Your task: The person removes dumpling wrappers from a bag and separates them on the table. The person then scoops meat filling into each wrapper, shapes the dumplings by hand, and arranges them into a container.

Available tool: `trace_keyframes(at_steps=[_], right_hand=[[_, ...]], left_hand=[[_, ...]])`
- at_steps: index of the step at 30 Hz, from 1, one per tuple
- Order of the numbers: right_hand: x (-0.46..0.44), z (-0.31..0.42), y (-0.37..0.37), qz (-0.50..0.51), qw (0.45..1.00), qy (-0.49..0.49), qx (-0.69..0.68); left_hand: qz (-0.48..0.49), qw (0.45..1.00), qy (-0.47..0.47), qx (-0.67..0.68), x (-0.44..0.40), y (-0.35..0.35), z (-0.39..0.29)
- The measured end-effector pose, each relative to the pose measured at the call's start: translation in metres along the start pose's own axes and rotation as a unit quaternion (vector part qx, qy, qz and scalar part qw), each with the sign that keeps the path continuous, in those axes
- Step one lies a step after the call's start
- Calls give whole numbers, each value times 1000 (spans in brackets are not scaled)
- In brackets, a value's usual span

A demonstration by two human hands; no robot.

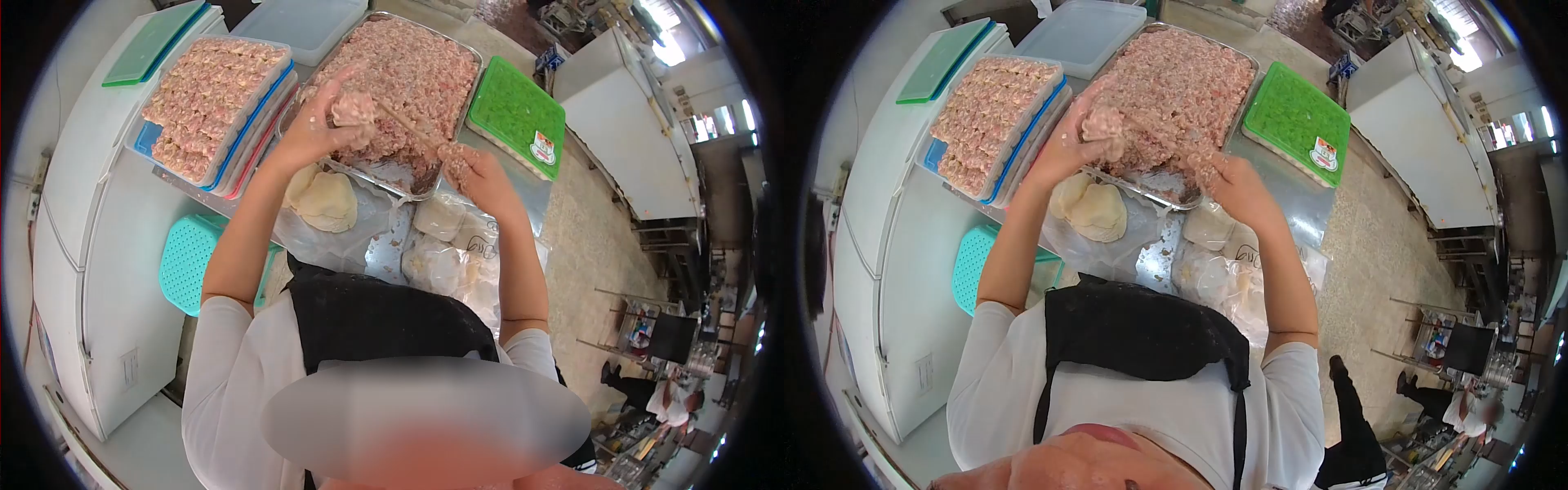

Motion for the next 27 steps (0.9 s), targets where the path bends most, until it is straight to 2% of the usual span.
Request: trace_keyframes(at_steps=[1, 2, 3, 4, 5, 6, 7, 9, 11, 13, 15, 16, 17, 18, 19, 20, 21, 22, 24, 25, 26, 27], right_hand=[[0, 1, -2, 29, 1000, 3, 4], [0, 4, -2, 33, 999, 8, 2], [-1, 8, -3, 46, 998, 9, 50], [-2, 10, -4, 58, 993, 9, 98], [-8, 5, -9, 62, 993, 12, 97], [-14, -2, -17, 44, 990, 77, 111], [-18, -8, -22, 26, 982, 142, 125], [-34, -27, -20, 22, 981, 156, 110], [-36, -29, -15, 14, 981, 171, 95], [-32, -19, -3, -74, 942, 74, 319], [-29, -8, -23, -104, 941, 92, 309], [-28, -6, -30, -134, 940, 106, 297], [-33, -12, -32, -132, 940, 106, 297], [-42, -31, -33, -98, 938, 19, 332], [-50, -53, -31, -63, 925, -66, 368], [-52, -82, -24, -63, 910, -62, 405], [-45, -80, -19, -68, 910, -65, 403], [-37, -78, -13, -56, 914, -82, 394], [-19, -58, -11, -43, 916, -105, 386], [-10, -41, -8, -62, 955, -66, 282], [-3, -26, -5, -80, 981, -24, 177], [0, -10, -10, -83, 980, -27, 180]], left_hand=[[-2, 1000, 3, -4, -2, 4, -8], [48, 999, -1, -26, -4, 3, -17], [97, 994, -5, -47, -5, 1, -22], [95, 994, -1, -50, -6, 5, -17], [170, 985, 28, -18, -8, 6, -6], [244, 968, 57, 16, -7, 2, 1], [242, 968, 60, 16, -3, 0, 3], [179, 963, 192, 55, 6, -2, 14], [162, 964, 205, 53, 5, -8, 28], [141, 965, 217, 49, 3, -10, 54], [111, 984, 103, -98, -2, -5, 62], [108, 984, 104, -98, -6, -3, 64], [147, 970, 175, -87, -11, -3, 60], [189, 948, 245, -75, -10, -7, 59], [189, 949, 243, -74, -6, -7, 60], [128, 965, 217, -71, 0, -2, 62], [76, 976, 190, -69, 4, 4, 52], [79, 977, 185, -70, 6, 12, 44], [129, 961, 243, 39, 13, 25, 8], [133, 961, 237, 41, 15, 26, 7], [99, 989, 104, -35, 15, 31, -2], [60, 992, -31, -108, 18, 35, -15]])
Point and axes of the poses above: each hand's wrist, its own x-axis away from the middle knuckle, its own y-axis out of the back of the hand, z = x × y, the point moved 4 cm from there along -x, towards the middle knuckle, and after that the axes turned 13 degrees about z, right-handed, at the moved point
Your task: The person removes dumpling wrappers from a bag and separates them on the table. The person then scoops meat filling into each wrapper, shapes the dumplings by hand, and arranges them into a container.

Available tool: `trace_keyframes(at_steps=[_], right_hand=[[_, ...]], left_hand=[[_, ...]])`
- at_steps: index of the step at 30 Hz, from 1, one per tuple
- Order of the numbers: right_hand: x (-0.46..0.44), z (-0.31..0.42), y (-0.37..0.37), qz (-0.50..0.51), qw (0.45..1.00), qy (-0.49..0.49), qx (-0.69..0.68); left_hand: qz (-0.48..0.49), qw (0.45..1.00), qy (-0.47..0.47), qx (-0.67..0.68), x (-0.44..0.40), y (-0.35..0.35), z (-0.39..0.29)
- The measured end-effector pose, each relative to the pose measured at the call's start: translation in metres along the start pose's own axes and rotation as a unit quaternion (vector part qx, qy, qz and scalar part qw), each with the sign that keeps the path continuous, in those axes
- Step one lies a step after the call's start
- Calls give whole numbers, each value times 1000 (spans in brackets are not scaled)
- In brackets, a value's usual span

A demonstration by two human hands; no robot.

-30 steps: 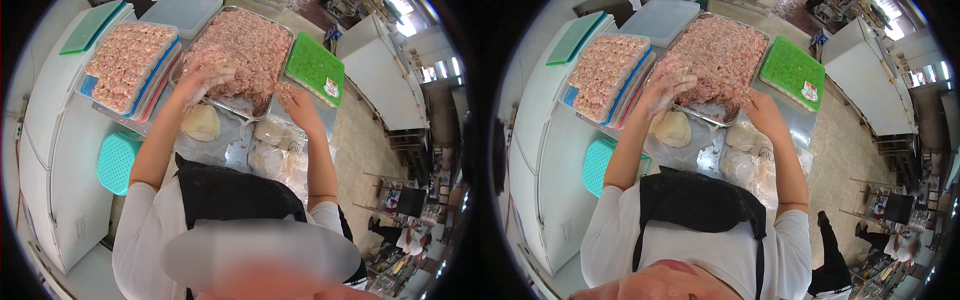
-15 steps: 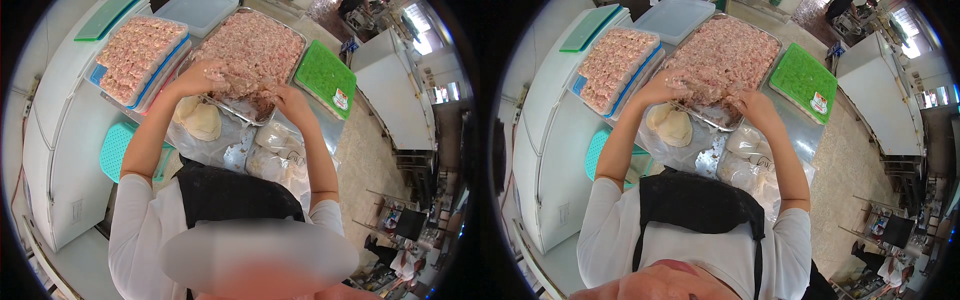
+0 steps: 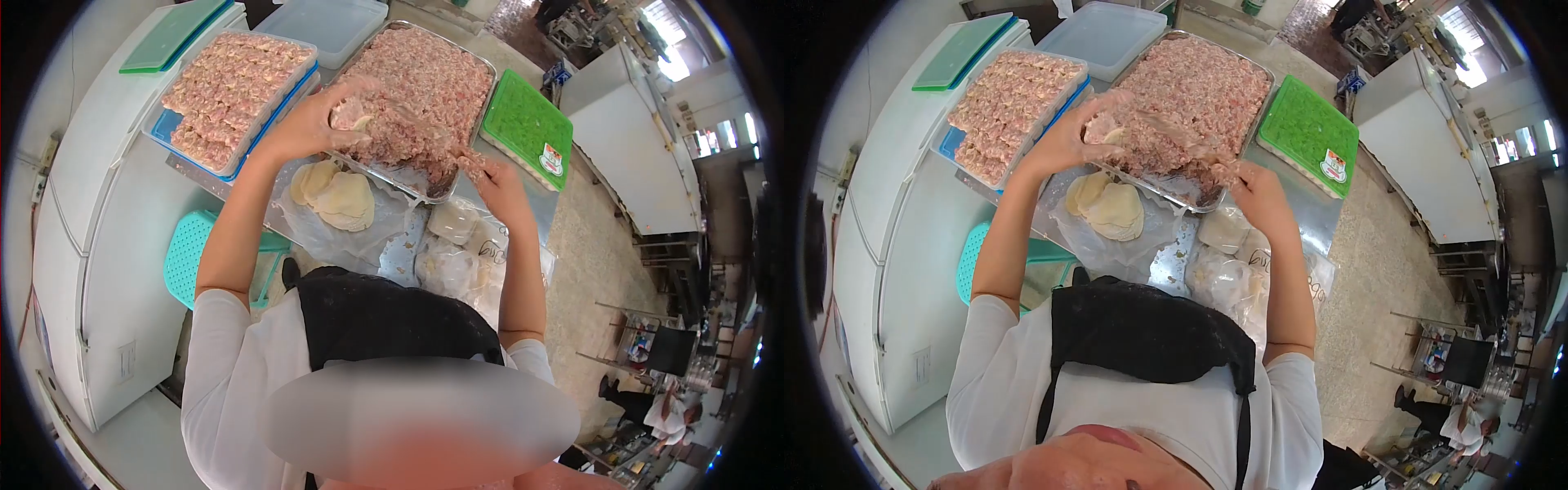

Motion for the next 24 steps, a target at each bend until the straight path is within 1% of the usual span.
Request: trace_keyframes(at_steps=[1, 2, 3, 4, 5, 6, 7, 8, 9, 10, 12, 13, 15, 16, 17, 18, 19, 20, 21, 22, 24], right_hand=[[3, 27, -4, -12, 993, 92, -66], [5, 46, -6, -25, 974, 183, -131], [2, 50, -9, -27, 975, 179, -128], [-6, 51, -18, 33, 988, 139, -66], [-11, 53, -26, 93, 991, 99, -4], [-9, 69, -19, 92, 991, 98, 0], [-4, 88, -3, 47, 993, 70, 80], [-2, 105, 5, 1, 986, 42, 159], [-3, 118, -4, 1, 986, 44, 160], [-4, 135, -15, -10, 985, 57, 163], [-10, 158, -24, -23, 983, 68, 167], [-14, 165, -21, -18, 981, 77, 176], [-24, 188, -20, -12, 977, 94, 188], [-25, 203, -21, -29, 982, 119, 147], [-26, 216, -24, -44, 983, 141, 104], [-33, 227, -34, -43, 983, 143, 105], [-42, 233, -54, 5, 986, 124, 115], [-50, 237, -74, 53, 985, 104, 123], [-58, 234, -83, 47, 984, 108, 132], [-61, 237, -87, 49, 983, 112, 134], [-63, 245, -88, -11, 991, 131, 28]], left_hand=[[1, 1000, -4, 3, 3, 4, -2], [76, 996, 19, 39, 4, 4, -5], [151, 985, 42, 74, 6, 2, -6], [154, 984, 37, 77, 11, 2, 2], [143, 988, 46, 39, 17, 1, 17], [130, 990, 57, -1, 22, 6, 22], [126, 990, 55, -2, 28, 12, 26], [119, 988, 95, 33, 35, 21, 27], [112, 982, 136, 70, 42, 29, 31], [111, 982, 135, 69, 47, 39, 33], [119, 990, 72, 12, 56, 60, 33], [116, 991, 70, 11, 65, 68, 37], [96, 984, 147, 39, 89, 88, 50], [92, 984, 148, 37, 97, 100, 53], [101, 984, 126, 71, 103, 110, 49], [109, 983, 104, 105, 109, 119, 48], [108, 983, 106, 106, 116, 125, 53], [119, 979, 129, 100, 123, 131, 61], [128, 975, 152, 94, 130, 138, 70], [124, 976, 154, 94, 138, 146, 83], [84, 993, 61, 49, 156, 170, 106]])
Point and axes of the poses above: each hand's wrist, its own x-axis away from the middle knuckle, its own y-axis out of the back of the hand, z = x × y, the point moved 4 cm from there along -x, towards the middle knuckle, and after that the axes turned 13 degrees about z, right-handed, at the moved point
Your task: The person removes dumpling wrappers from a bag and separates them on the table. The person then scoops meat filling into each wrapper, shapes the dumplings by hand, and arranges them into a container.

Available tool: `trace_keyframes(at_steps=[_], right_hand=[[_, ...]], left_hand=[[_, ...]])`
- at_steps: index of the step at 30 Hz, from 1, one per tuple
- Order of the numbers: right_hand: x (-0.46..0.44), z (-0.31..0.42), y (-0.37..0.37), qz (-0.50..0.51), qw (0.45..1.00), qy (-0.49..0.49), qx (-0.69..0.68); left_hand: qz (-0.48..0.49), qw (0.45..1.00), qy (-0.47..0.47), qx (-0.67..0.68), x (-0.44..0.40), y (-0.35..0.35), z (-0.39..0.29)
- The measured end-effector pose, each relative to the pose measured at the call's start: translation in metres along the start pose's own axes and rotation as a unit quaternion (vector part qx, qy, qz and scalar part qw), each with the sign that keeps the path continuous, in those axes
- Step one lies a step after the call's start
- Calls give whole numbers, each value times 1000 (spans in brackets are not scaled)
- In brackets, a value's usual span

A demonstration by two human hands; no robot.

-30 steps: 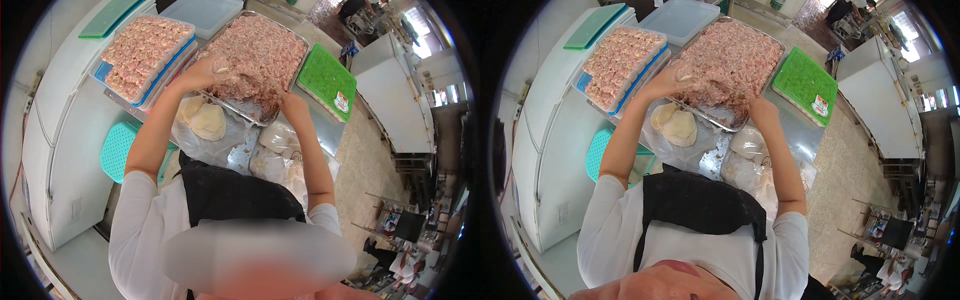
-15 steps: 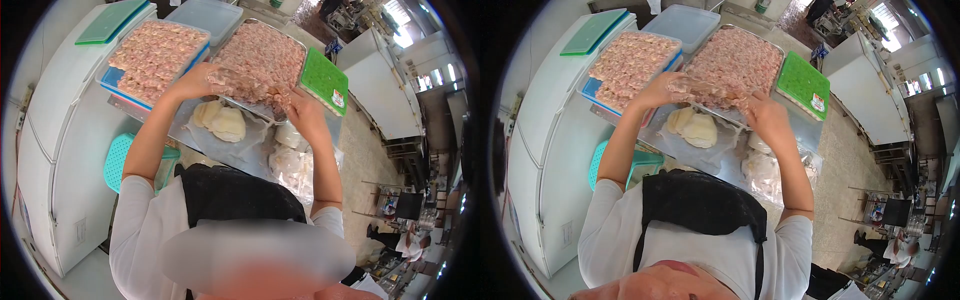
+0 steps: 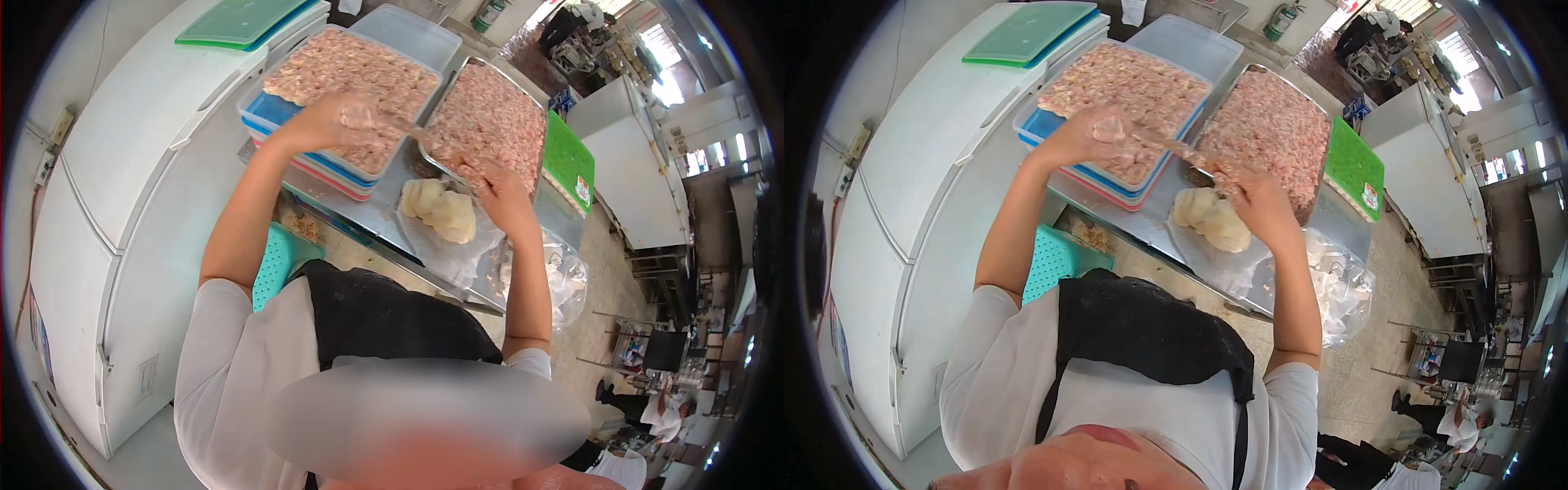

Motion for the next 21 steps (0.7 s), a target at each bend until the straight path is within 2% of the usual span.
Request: trace_keyframes(at_steps=[4, 5, 6, 7, 9, 13, 15, 16, 18, 19, 20, 21], right_hand=[[23, -38, -20, -69, 997, -12, -31], [36, -49, -25, -84, 991, -67, -76], [48, -58, -30, -98, 980, -122, -121], [59, -62, -35, -99, 980, -122, -123], [83, -77, -50, -125, 911, -232, -316], [100, -74, -59, -141, 899, -256, -325], [99, -72, -59, -133, 898, -257, -330], [97, -72, -60, -136, 897, -260, -330], [91, -77, -61, -123, 906, -253, -317], [88, -88, -61, -100, 935, -238, -242], [86, -95, -59, -106, 932, -247, -243], [79, -96, -56, -104, 962, -193, -161]], left_hand=[[-31, 995, 42, 83, 43, 51, 48], [-94, 991, 76, -65, 57, 61, 69], [-154, 959, 108, -212, 65, 69, 70], [-153, 959, 108, -213, 69, 71, 73], [-93, 958, 186, -197, 72, 69, 64], [-80, 966, 169, -179, 60, 58, 75], [-32, 945, 270, -181, 52, 54, 76], [-28, 946, 268, -182, 47, 49, 87], [-89, 949, 201, -228, 41, 45, 109], [-82, 950, 196, -227, 42, 43, 116], [-94, 950, 176, -239, 42, 42, 113], [-104, 950, 153, -251, 40, 41, 113]])
Point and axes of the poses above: each hand's wrist, its own x-axis away from the middle knuckle, its own y-axis out of the back of the hand, z = x × y, the point moved 4 cm from there along -x, towards the middle knuckle, and after that the axes turned 13 degrees about z, right-handed, at the moved point
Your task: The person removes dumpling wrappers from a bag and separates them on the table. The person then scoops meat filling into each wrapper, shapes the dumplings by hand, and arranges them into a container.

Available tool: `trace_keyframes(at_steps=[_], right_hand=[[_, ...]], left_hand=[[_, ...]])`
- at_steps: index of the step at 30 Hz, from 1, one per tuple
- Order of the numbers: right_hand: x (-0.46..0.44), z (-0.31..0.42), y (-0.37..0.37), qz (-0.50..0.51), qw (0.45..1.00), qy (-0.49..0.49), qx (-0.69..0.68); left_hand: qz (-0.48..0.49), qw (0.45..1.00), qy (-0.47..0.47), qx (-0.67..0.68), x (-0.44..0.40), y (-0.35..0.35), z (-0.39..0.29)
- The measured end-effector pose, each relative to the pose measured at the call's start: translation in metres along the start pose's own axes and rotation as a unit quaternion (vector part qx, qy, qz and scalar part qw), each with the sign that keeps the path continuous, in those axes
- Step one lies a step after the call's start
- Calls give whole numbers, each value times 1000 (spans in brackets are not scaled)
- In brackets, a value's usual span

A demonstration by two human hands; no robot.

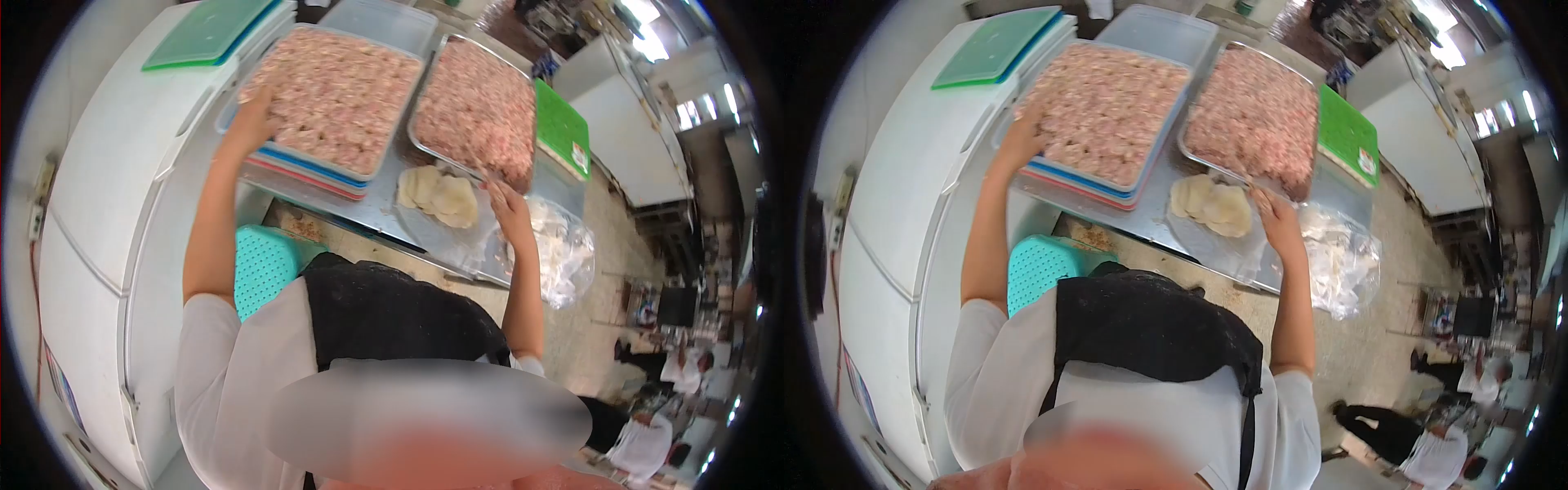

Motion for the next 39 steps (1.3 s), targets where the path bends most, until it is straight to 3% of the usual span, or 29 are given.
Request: trace_keyframes(at_steps=[1, 2, 4, 5, 6, 7, 9, 10, 12, 13, 14, 17, 18, 20, 24, 26, 29, 33, 36, 38, 39], right_hand=[[-5, -1, 7, -2, 995, 63, 81], [-11, -13, 20, 14, 989, 34, 143], [-22, -30, 56, 50, 947, -54, 311], [-28, -31, 79, 71, 901, -110, 413], [-33, -37, 102, 70, 881, -95, 459], [-38, -42, 123, 69, 858, -77, 504], [-43, -25, 159, 61, 845, -99, 522], [-47, -24, 172, 55, 829, -116, 544], [-72, -55, 181, 45, 812, -77, 577], [-79, -69, 178, 32, 792, -37, 608], [-80, -79, 167, 28, 790, 3, 612], [-69, -103, 123, 40, 782, 66, 619], [-61, -103, 121, 44, 783, 68, 617], [-45, -101, 120, 65, 826, 78, 555], [-18, -106, 112, 106, 843, 73, 522], [-4, -104, 100, 125, 858, 130, 480], [0, -94, 98, 163, 844, 132, 494], [-29, -88, 146, 182, 821, 156, 519], [-40, -88, 151, 174, 791, 82, 580], [-34, -103, 124, 183, 829, 98, 519], [-28, -104, 117, 183, 829, 95, 519]], left_hand=[[8, 1000, -7, 21, 0, -4, 18], [16, 999, -15, 42, -3, -11, 28], [78, 997, 15, 12, 5, 18, -16], [114, 984, 132, -28, 5, 29, -30], [145, 955, 249, -69, 7, 35, -44], [145, 956, 245, -72, 10, 37, -64], [-56, 985, 140, -81, 19, 48, -111], [-54, 985, 140, -82, 19, 40, -137], [-71, 990, 27, 121, 11, 21, -198], [-35, 983, -53, 174, 4, -1, -219], [2, 965, -133, 227, 0, -31, -238], [191, 940, -98, 264, -11, -117, -283], [192, 941, -94, 264, -14, -146, -288], [142, 961, -174, 163, -15, -195, -299], [58, 980, -129, 138, -6, -229, -285], [59, 972, -47, 223, -1, -231, -265], [80, 942, 9, 325, 4, -228, -254], [55, 943, 8, 327, 4, -212, -249], [5, 902, 59, 428, -5, -211, -239], [-48, 709, 190, 677, -7, -215, -230], [-46, 709, 190, 678, -10, -208, -235]])
Point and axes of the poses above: each hand's wrist, its own x-axis away from the middle knuckle, its own y-axis out of the back of the hand, z = x × y, the point moved 4 cm from there along -x, towards the middle knuckle, and after that the axes turned 13 degrees about z, right-handed, at the moved point
